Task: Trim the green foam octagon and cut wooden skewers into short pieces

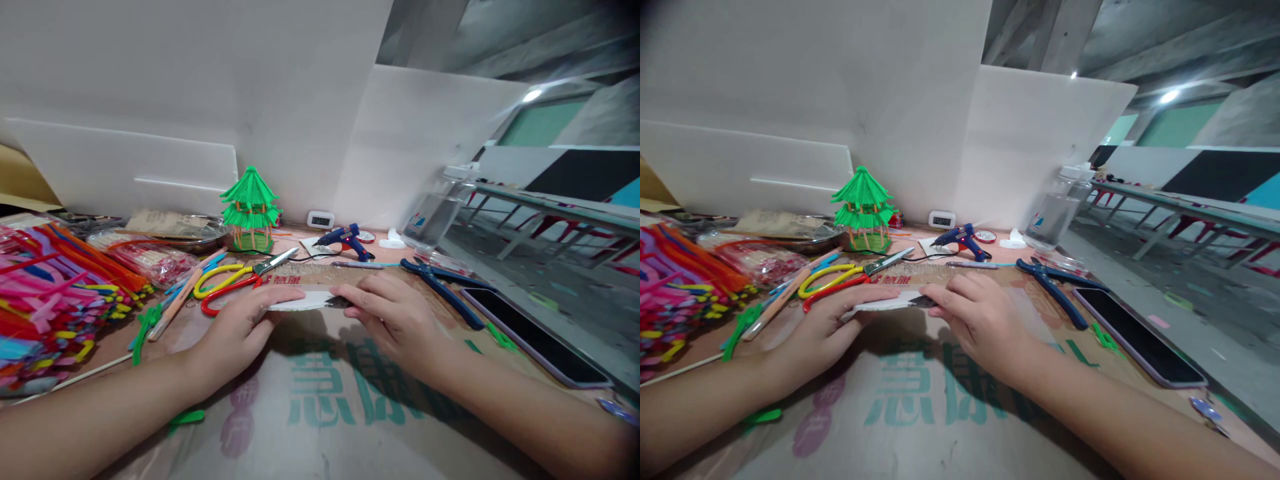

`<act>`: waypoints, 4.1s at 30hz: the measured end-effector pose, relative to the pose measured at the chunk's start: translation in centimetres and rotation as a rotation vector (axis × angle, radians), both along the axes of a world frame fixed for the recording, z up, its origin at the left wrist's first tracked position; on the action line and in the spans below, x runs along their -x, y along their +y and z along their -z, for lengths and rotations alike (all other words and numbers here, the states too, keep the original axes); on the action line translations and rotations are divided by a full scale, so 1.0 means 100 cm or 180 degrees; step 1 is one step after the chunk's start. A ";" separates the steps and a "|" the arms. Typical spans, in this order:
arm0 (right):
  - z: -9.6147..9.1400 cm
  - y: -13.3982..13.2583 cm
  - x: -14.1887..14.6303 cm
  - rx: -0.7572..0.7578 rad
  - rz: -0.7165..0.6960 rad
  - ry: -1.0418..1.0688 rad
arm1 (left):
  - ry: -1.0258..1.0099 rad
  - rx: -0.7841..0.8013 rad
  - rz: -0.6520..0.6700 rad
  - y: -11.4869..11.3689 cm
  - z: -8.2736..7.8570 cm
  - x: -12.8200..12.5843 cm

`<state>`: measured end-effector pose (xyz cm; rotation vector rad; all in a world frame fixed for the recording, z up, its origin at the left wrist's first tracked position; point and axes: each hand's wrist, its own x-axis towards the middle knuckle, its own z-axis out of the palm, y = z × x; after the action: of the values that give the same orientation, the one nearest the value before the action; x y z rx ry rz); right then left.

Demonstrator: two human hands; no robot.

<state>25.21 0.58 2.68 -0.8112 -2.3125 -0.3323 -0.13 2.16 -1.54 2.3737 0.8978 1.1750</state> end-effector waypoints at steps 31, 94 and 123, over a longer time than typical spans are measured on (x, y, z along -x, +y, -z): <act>0.001 -0.002 0.002 0.0165 -0.0235 -0.0111 | 0.0049 -0.0069 0.0150 0.001 0.005 0.000; 0.004 -0.005 0.003 0.0014 -0.0182 -0.0217 | 0.0249 -0.0070 0.0097 -0.001 0.003 -0.001; 0.008 -0.007 0.004 -0.0067 -0.0194 -0.0312 | 0.0368 -0.0068 0.0230 -0.003 0.003 -0.002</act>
<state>24.77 -0.15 1.86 -0.7270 -2.4154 -0.3766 0.05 1.85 -1.88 2.4908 0.8313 1.0345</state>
